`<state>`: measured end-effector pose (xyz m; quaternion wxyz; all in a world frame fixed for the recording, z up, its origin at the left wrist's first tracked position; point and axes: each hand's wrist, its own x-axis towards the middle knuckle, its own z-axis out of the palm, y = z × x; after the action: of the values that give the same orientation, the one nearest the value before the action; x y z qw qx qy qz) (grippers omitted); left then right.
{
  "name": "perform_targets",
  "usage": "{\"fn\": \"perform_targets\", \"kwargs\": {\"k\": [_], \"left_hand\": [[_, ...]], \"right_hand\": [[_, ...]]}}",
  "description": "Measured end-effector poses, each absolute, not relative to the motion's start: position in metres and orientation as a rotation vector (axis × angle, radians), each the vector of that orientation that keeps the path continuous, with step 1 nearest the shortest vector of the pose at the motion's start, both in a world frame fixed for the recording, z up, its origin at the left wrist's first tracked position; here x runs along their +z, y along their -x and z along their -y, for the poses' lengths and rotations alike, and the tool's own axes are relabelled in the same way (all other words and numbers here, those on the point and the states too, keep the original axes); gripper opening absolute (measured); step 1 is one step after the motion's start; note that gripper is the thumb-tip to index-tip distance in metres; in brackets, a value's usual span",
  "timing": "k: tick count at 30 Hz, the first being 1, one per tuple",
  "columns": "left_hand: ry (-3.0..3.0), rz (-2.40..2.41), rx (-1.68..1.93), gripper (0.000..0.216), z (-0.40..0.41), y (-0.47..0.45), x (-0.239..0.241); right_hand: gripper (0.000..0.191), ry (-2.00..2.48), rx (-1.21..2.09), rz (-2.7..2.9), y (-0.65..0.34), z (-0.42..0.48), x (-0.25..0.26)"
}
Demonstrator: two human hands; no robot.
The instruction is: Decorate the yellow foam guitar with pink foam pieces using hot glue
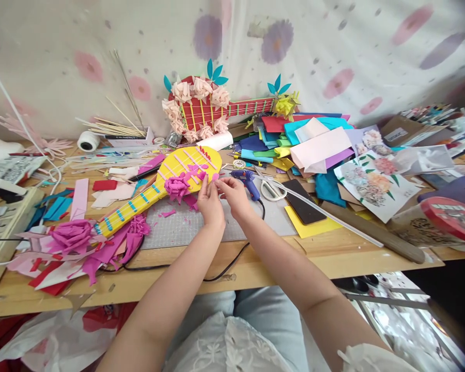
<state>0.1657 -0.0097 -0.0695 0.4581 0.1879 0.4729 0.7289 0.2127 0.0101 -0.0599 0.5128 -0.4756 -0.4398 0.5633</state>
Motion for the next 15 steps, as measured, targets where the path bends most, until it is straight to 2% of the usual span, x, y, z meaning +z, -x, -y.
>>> {"fn": "perform_targets", "kwargs": {"k": [5, 15], "left_hand": [[-0.583, -1.162, 1.84, 0.04, 0.011, -0.162, -0.076], [-0.894, -1.161, 1.77, 0.034, 0.03, -0.146, -0.078]], "right_hand": [[0.024, 1.104, 1.342, 1.018, -0.209, -0.01, -0.059], [0.028, 1.142, 1.223, 1.186, -0.214, -0.014, -0.062]]}}
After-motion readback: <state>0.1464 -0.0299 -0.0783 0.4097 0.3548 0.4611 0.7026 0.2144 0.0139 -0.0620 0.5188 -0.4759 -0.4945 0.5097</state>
